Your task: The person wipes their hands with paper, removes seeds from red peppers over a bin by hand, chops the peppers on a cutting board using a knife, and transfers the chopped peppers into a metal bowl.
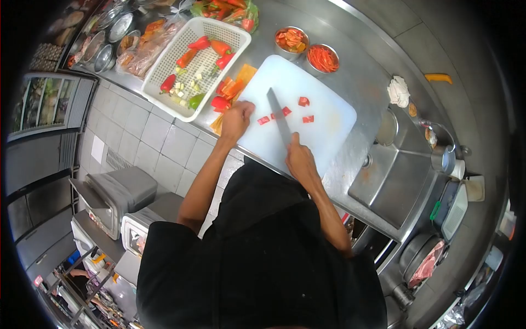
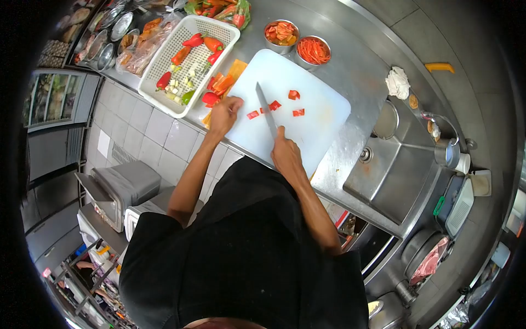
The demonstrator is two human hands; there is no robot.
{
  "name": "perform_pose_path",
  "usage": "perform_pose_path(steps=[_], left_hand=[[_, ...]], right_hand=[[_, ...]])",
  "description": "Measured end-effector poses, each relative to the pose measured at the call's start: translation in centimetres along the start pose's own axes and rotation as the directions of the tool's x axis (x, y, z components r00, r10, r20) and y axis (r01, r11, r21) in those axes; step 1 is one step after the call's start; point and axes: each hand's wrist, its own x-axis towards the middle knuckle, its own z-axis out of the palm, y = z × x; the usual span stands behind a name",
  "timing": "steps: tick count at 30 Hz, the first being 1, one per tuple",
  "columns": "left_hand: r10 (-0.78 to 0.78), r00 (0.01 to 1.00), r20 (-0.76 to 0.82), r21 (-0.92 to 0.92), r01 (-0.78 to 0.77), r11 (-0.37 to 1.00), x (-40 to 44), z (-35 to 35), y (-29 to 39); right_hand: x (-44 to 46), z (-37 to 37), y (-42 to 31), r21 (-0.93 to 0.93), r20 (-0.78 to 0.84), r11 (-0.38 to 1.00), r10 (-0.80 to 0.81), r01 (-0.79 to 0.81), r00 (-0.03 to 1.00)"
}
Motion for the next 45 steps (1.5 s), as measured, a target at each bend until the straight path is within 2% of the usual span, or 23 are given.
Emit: perform_pose_path(steps=[3,4,5,6,7,9,11,13,16,18,19,21,25,26,27,28,29,31,33,35,39,41,45], left_hand=[[-0.016,0.991,-0.132,0.112,0.031,0.993,2.2,-3.8,2.0],[0.116,0.973,-0.2,0.154,-0.086,0.984,2.9,-4.2,2.5],[0.123,0.972,-0.198,0.152,-0.094,0.984,3.7,-3.8,1.8],[0.126,0.972,-0.2,0.326,-0.055,0.944,4.4,-2.9,0.7],[0.13,0.971,-0.202,0.487,-0.016,0.873,4.9,-2.3,0.1],[0.104,0.982,-0.161,0.535,-0.002,0.845,5.8,-1.9,-0.6],[-0.033,0.999,0.013,0.612,0.018,0.791,6.6,-2.1,-0.9],[0.076,0.997,0.01,0.612,-0.067,0.788,6.8,-2.2,0.1],[0.134,0.988,0.071,0.409,-0.152,0.9,6.5,-3.2,4.9],[-0.113,0.94,0.323,-0.096,0.151,0.984,6.2,-2.8,6.9],[-0.224,0.82,0.526,-0.392,0.468,0.792,5.9,-1.3,6.3],[-0.304,0.565,0.767,-0.357,0.77,0.529,4.7,0.6,5.7],[-0.319,0.629,0.709,-0.266,0.658,0.704,3.9,4.5,1.2],[-0.282,0.84,0.464,-0.132,0.38,0.915,3.7,5.1,0.3],[-0.122,0.969,0.215,0.106,0.101,0.989,3.3,5.3,-0.3],[-0.178,0.98,0.088,0.136,0.165,0.977,3.0,4.5,2.0],[-0.182,0.98,0.082,0.135,0.17,0.976,2.9,4.1,3.3],[0.171,0.967,-0.189,0.305,-0.108,0.946,2.3,3.7,4.4],[0.162,0.981,-0.106,0.277,-0.128,0.952,1.5,4.0,2.8],[0.224,0.975,0.002,0.093,-0.223,0.97,0.7,4.4,0.4],[0.334,0.943,-0.009,0.048,-0.333,0.942,0.4,3.5,0.3],[0.407,0.913,-0.034,0.266,-0.385,0.884,0.5,2.8,1.3],[0.399,0.917,0.018,0.299,-0.386,0.873,1.0,2.8,0.7]], right_hand=[[-2.2,-1.4,-1.2,0.048,0.062,0.999,0.019,-0.022,0.998],[-2.7,-1.1,-1.1,0.05,0.06,0.999,0.018,-0.021,0.998],[-2.9,-0.5,-0.5,0.086,0.174,0.993,0.062,-0.078,0.983],[-3.2,0.1,0.1,0.115,0.283,0.983,0.104,-0.142,0.953],[-3.4,0.6,0.7,0.114,0.269,0.982,0.114,-0.149,0.956],[-3.4,1.5,2.0,0.068,0.15,0.996,0.049,-0.06,0.987],[-2.8,1.9,3.8,0.105,0.058,0.992,0.07,-0.076,0.996],[-2.1,1.6,4.6,0.149,-0.028,0.985,0.091,-0.086,0.995],[-0.9,0.4,5.1,0.126,-0.087,0.975,0.197,-0.185,0.977],[-0.5,-0.2,5.7,0.126,-0.112,0.966,0.239,-0.225,0.965],[-0.3,-0.4,6.0,0.122,-0.132,0.958,0.275,-0.26,0.952],[0.1,-0.5,6.9,0.165,-0.115,0.94,0.318,-0.298,0.941],[0.5,-1.0,7.0,0.097,-0.154,0.966,0.254,-0.241,0.955],[0.0,-0.9,6.8,0.089,-0.143,0.969,0.24,-0.229,0.96],[-0.5,-0.9,6.4,0.089,-0.133,0.968,0.244,-0.234,0.961],[-0.5,-1.2,5.7,0.071,-0.145,0.974,0.223,-0.214,0.964],[-0.4,-1.4,4.9,0.05,-0.157,0.98,0.198,-0.193,0.967],[-0.6,-1.4,3.3,0.054,-0.156,0.981,0.194,-0.188,0.969],[-0.8,-1.4,1.5,0.062,-0.156,0.98,0.198,-0.19,0.968],[-0.8,-1.3,-0.2,0.138,-0.107,0.988,0.087,-0.072,0.99],[0.9,0.7,-1.2,0.054,-0.046,0.998,0.035,-0.033,0.998],[1.5,0.9,-2.0,0.003,0.008,0.996,0.088,-0.088,0.996],[2.0,1.7,-2.0,-0.04,0.037,0.995,0.093,-0.092,0.995]])
